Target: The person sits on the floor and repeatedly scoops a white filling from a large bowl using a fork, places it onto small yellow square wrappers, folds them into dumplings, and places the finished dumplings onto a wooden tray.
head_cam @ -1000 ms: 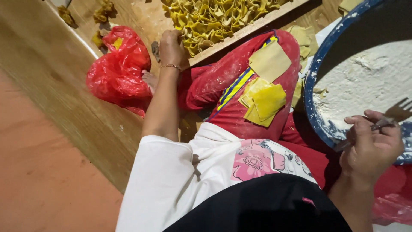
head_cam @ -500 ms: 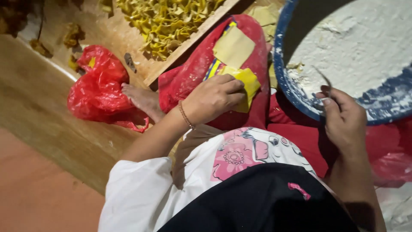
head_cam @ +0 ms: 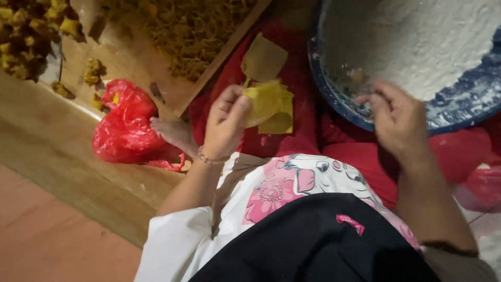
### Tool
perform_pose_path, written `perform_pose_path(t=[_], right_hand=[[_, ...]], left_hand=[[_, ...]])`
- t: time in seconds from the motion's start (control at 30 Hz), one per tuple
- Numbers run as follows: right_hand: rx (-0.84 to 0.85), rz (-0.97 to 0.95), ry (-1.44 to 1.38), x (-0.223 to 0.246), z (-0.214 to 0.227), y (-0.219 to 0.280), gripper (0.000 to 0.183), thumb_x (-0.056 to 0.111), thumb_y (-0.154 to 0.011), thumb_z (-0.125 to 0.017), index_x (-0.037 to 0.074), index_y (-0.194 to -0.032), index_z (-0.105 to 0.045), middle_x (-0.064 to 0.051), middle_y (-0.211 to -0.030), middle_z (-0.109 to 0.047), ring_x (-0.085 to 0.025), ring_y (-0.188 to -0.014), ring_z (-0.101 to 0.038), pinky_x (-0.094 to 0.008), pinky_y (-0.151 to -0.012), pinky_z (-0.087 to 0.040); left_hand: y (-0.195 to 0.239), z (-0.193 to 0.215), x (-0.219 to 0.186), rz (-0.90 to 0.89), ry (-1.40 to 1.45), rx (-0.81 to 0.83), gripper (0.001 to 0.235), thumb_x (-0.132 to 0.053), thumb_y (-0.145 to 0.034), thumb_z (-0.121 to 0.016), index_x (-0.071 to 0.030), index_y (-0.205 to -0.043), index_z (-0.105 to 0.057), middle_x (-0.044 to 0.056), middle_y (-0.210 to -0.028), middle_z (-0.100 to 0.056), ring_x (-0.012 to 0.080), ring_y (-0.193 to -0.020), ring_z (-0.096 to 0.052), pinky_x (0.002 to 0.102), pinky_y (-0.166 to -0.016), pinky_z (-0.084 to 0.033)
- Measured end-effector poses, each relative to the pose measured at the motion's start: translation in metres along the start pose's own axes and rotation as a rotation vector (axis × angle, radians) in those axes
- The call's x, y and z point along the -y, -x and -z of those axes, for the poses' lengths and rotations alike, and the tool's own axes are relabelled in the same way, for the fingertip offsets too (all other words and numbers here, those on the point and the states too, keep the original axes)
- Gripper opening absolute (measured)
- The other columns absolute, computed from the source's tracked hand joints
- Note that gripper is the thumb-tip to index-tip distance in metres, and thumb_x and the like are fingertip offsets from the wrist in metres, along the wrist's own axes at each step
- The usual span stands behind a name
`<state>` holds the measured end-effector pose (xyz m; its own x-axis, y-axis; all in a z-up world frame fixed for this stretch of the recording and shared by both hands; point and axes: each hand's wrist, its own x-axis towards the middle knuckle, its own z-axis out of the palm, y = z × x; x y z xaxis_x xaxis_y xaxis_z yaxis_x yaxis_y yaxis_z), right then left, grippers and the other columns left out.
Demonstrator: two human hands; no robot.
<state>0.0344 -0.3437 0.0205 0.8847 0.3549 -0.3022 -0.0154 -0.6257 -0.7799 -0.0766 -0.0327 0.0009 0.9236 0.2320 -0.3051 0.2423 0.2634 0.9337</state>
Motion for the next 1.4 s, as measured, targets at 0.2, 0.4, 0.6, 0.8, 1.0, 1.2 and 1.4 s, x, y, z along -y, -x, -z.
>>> perform_pose_path(t=[0.2, 0.4, 0.6, 0.8, 1.0, 1.2, 1.4], right_hand=[[0.147, -0.219, 0.894, -0.095, 0.016, -0.033, 0.036, 0.012, -0.079, -0.058, 0.021, -0.107, -0.079, -0.018, -0.105, -0.077, -0.049, -0.092, -0.073, -0.055, -0.06, -0.059], [0.09, -0.059, 1.03, -0.118, -0.03, -0.046, 0.018, 0.006, -0.093, -0.066, -0.002, -0.095, -0.082, -0.021, -0.078, -0.075, -0.038, -0.078, -0.077, -0.05, -0.064, -0.062], [0.165, -0.119, 0.963, -0.03, 0.011, -0.029, 0.033, 0.008, -0.1, -0.063, -0.015, -0.119, -0.076, -0.032, -0.093, -0.076, -0.042, -0.098, -0.075, -0.045, -0.08, -0.063], [0.314, -0.206, 0.744, -0.084, -0.006, -0.05, 0.025, 0.014, -0.099, -0.06, 0.0, -0.105, -0.08, -0.023, -0.089, -0.077, -0.041, -0.094, -0.076, -0.053, -0.073, -0.061], [0.287, -0.396, 0.234, -0.11, 0.003, -0.043, 0.032, 0.024, -0.11, -0.058, 0.002, -0.122, -0.077, -0.025, -0.114, -0.073, -0.046, -0.107, -0.068, -0.055, -0.092, -0.049], [-0.066, -0.154, 0.079, -0.045, 0.029, 0.002, 0.022, 0.009, -0.097, -0.076, 0.017, -0.118, -0.081, -0.007, -0.078, -0.073, -0.016, -0.082, -0.072, -0.03, -0.076, -0.056], [-0.377, 0.285, 0.045, -0.024, -0.013, 0.021, 0.016, -0.005, -0.103, -0.078, -0.001, -0.119, -0.08, -0.021, -0.101, -0.077, -0.034, -0.09, -0.073, -0.044, -0.078, -0.056]], left_hand=[[0.001, -0.019, -0.003, 0.207, 0.584, 0.044, 0.035, -0.032, -0.103, -0.064, -0.006, -0.124, -0.053, 0.014, -0.122, -0.066, 0.0289, -0.113, -0.069, 0.049, -0.092, -0.063], [-0.006, -0.049, 0.014, 0.198, 0.598, 0.092, 0.03, -0.007, -0.097, -0.069, -0.01, -0.125, -0.057, 0.007, -0.084, -0.07, 0.0143, -0.071, -0.069, 0.026, -0.063, -0.059], [-0.009, -0.054, 0.015, 0.206, 0.563, 0.106, 0.017, -0.011, -0.102, -0.061, -0.001, -0.116, -0.063, 0.005, -0.067, -0.057, 0.0089, -0.063, -0.053, 0.025, -0.065, -0.053], [-0.014, -0.069, 0.003, 0.208, 0.563, 0.161, 0.013, -0.015, -0.104, -0.059, -0.004, -0.102, -0.066, 0.001, -0.063, -0.054, 0.0071, -0.061, -0.049, 0.029, -0.075, -0.056], [-0.02, -0.069, -0.004, 0.221, 0.5, 0.055, 0.021, -0.021, -0.106, -0.058, -0.009, -0.091, -0.066, 0.002, -0.063, -0.054, 0.0117, -0.061, -0.047, 0.028, -0.072, -0.049], [-0.03, -0.13, -0.055, 0.164, 0.595, -0.07, 0.022, -0.02, -0.101, -0.062, -0.015, -0.08, -0.061, -0.004, -0.059, -0.051, 0.004, -0.058, -0.048, 0.022, -0.065, -0.043], [-0.051, -0.139, 0.01, 0.624, 0.848, -0.164, 0.054, -0.027, -0.096, -0.071, 0.011, -0.13, -0.053, 0.03, -0.126, -0.058, 0.0467, -0.124, -0.056, 0.062, -0.104, -0.049]])
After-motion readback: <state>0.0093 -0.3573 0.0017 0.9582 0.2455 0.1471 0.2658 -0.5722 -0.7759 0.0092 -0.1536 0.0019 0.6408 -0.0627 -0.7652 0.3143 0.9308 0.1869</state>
